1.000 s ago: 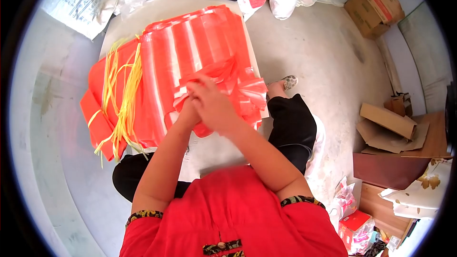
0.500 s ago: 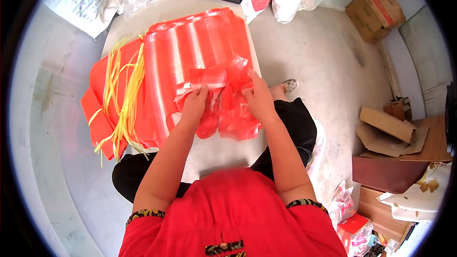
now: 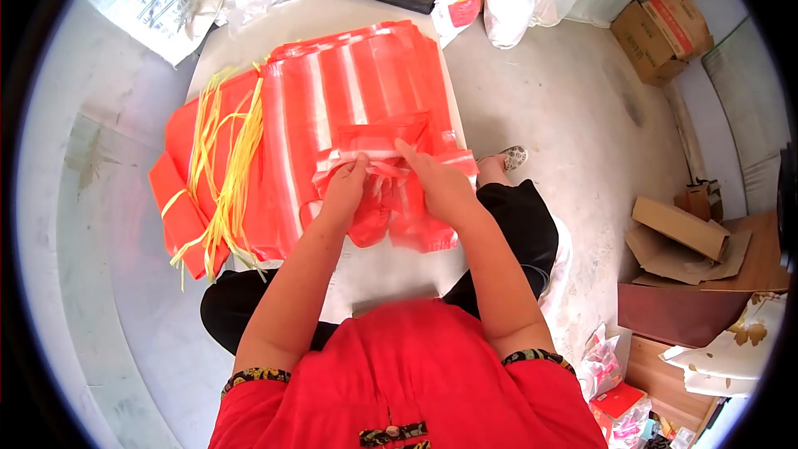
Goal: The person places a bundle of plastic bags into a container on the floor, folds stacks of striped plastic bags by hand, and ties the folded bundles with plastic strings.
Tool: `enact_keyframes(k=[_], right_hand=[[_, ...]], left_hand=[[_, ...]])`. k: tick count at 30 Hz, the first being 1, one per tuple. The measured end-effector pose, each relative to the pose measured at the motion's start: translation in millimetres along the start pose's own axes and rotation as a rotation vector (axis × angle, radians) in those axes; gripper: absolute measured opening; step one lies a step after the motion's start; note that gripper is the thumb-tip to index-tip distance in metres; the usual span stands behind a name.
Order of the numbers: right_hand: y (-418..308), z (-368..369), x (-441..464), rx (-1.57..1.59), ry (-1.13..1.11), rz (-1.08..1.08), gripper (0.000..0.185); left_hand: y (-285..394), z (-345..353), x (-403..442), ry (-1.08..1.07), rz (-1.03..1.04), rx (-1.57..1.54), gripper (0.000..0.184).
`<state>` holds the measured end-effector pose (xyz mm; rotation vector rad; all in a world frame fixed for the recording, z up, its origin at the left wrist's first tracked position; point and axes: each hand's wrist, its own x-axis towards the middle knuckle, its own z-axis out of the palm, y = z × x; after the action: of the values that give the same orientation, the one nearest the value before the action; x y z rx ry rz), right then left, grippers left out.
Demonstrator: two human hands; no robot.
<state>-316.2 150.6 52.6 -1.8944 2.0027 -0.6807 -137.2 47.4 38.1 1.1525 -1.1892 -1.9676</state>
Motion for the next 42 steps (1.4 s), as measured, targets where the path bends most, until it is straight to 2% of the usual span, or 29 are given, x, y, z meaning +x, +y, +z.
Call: enact_keyframes(k=[3, 6, 8, 9, 11, 12, 14, 16, 18, 19, 21, 24, 26, 27, 28, 30, 31, 34, 37, 40, 42], right_hand=[[1, 5, -3, 0.116, 0.075, 0.127, 0.085], [0, 11, -15, 0.282, 0.026, 0.116, 0.074], [14, 21, -15, 0.228, 0.062, -0.026, 0.064], [17, 25, -15, 0.203, 0.081, -0.095, 0.060], [-5, 3, -1, 0.354, 0.095, -0.063, 0.049], [-17, -7, 8, 0.431, 0.106, -0.042, 0.044], [-35, -9, 34, 0.366, 0.126, -0.100, 0.035], [-51, 0, 55, 0.250, 0.094, -0.134, 0.029], [-63, 15, 71, 0.090, 0.000, -0.148, 0.025], [-67, 20, 73, 0.117, 0.033, -0.192, 0.026], [-73, 30, 69, 0.172, 0.092, -0.281, 0.028], [-72, 22, 45, 0.349, 0.286, -0.109, 0.032], [-38, 8, 33, 0.513, 0.275, 0.113, 0.037], [-16, 9, 25, 0.371, 0.317, 0.169, 0.039], [4, 10, 19, 0.227, 0.359, 0.223, 0.041], [24, 3, 13, 0.142, 0.220, 0.251, 0.042], [29, 2, 12, 0.101, 0.151, 0.266, 0.043], [30, 7, 15, -0.034, 0.206, 0.166, 0.045], [18, -6, 25, -0.123, 0.039, 0.271, 0.050], [18, -6, 25, -0.005, 0.135, 0.101, 0.052], [21, 9, 31, 0.080, 0.180, 0.091, 0.049]], left_hand=[[-1, -3, 1, -0.033, 0.015, 0.005, 0.043], [-3, -6, 4, -0.064, 0.000, -0.008, 0.040], [-17, -18, 16, -0.126, -0.016, -0.004, 0.035], [-12, -13, 11, -0.086, -0.012, 0.013, 0.030], [3, 4, -3, -0.010, -0.006, 0.050, 0.022], [3, 0, -2, -0.081, -0.009, 0.131, 0.020], [3, -10, 7, -0.234, -0.015, 0.295, 0.019], [-19, -16, 29, -0.280, 0.171, 0.291, 0.020], [-89, -13, 98, -0.253, 0.676, -0.106, 0.020], [-108, -16, 110, -0.241, 0.794, -0.193, 0.021], [-89, -12, 85, -0.114, 0.643, -0.071, 0.020], [-45, -3, 38, 0.038, 0.379, 0.029, 0.019], [-1, 7, 7, 0.035, 0.156, -0.074, 0.020], [10, 10, -1, 0.009, 0.035, -0.159, 0.021], [6, 9, 4, 0.060, 0.038, -0.187, 0.023], [0, 7, 13, 0.162, 0.044, -0.241, 0.028], [4, 6, 8, 0.168, -0.037, -0.163, 0.037], [5, 7, 7, 0.170, -0.027, -0.197, 0.042], [2, -2, 12, 0.116, -0.064, -0.205, 0.044], [3, 0, 9, 0.141, -0.049, -0.173, 0.044], [-2, -3, 13, 0.121, -0.064, -0.171, 0.044]])
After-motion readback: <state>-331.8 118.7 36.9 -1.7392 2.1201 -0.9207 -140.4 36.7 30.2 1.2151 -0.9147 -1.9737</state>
